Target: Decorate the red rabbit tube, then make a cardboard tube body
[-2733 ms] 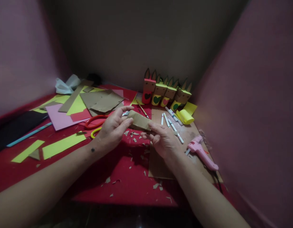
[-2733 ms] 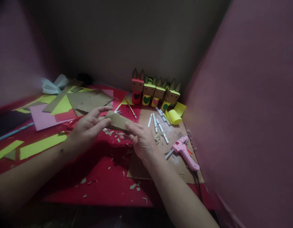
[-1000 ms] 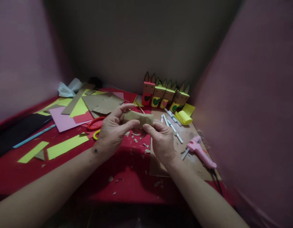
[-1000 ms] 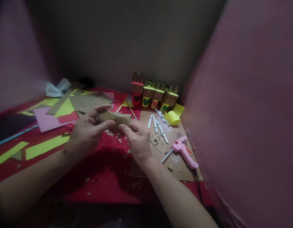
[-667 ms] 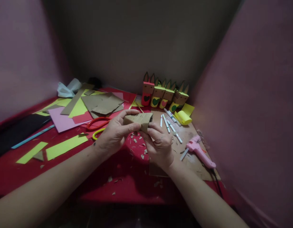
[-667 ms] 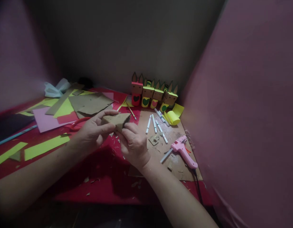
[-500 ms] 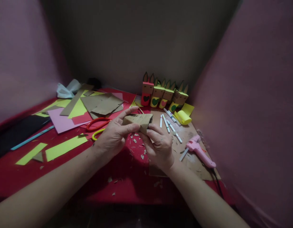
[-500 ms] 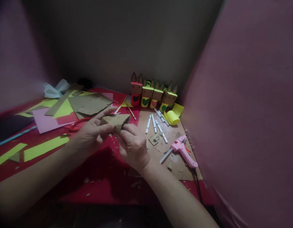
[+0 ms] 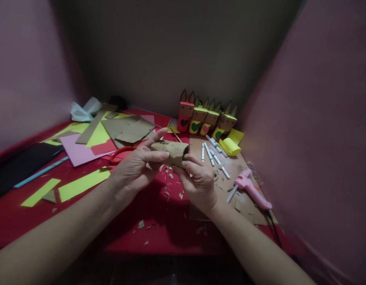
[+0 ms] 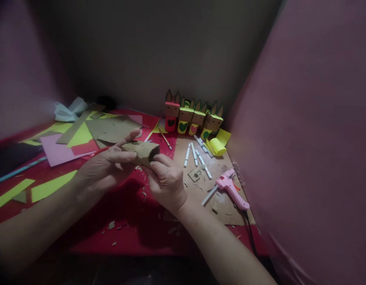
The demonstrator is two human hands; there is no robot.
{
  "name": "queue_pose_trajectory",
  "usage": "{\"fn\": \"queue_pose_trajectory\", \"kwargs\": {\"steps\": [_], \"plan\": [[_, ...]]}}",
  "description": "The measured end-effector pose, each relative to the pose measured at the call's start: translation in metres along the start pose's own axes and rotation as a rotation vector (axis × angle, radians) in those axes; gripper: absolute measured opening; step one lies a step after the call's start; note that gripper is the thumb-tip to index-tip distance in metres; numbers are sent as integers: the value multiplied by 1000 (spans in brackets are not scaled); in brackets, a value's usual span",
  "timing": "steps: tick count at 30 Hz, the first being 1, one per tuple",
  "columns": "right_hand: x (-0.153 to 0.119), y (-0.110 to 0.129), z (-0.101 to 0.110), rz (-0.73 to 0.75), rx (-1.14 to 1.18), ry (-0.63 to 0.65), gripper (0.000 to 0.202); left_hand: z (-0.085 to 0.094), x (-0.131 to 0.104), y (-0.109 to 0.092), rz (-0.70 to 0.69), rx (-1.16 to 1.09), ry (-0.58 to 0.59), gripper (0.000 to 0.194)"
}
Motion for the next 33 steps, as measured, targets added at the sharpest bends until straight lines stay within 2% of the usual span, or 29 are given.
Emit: {"fn": "queue_pose_trajectory", "kwargs": {"steps": [2, 4, 7, 9, 10, 12, 13, 19, 22, 27, 29, 33], "plan": [[0, -1, 2, 13, -17, 9, 19, 1, 1, -5, -14, 178, 60, 73], [-2, -3, 4, 40, -33, 40, 16, 3, 3, -11, -51, 506, 100, 70], [-5, -4, 6, 112, -25, 108, 15, -1, 4, -27, -293, 1149, 129, 65], [-7, -3, 5, 161, 3, 149, 17, -12, 0, -27, -426, 1402, 274, 64], [-8, -2, 4, 176, 19, 163, 18, -16, -2, -23, -433, 1447, 373, 61], [-8, -2, 3, 177, 46, 171, 19, -21, -7, -13, -387, 1448, 514, 49], [-7, -2, 3, 166, 56, 167, 19, -22, -8, -9, -372, 1435, 529, 41], [-5, -8, 4, 74, 101, 145, 15, -20, -15, -6, -453, 1247, 432, 21], [-5, -13, 5, -3, 148, 138, 15, -19, -14, -7, -528, 1314, 412, 27], [-6, -29, -1, -287, 344, 179, 15, -11, -6, -9, -645, 1544, 294, 45], [-8, -35, -5, -385, 374, 214, 15, -8, -3, -9, -635, 1549, 265, 46], [-10, -42, -7, -498, 353, 226, 20, -3, 4, -6, -499, 1437, 260, 38]]}}
Point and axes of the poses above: each hand's wrist, its own x-axis towards the middle knuckle, its own z-axis out of the back of the hand, y = z × x, the point moved 6 cm from there along x, towards the middle knuckle, and after that the axes turned 10 degrees about -x, right-handed, at the moved point
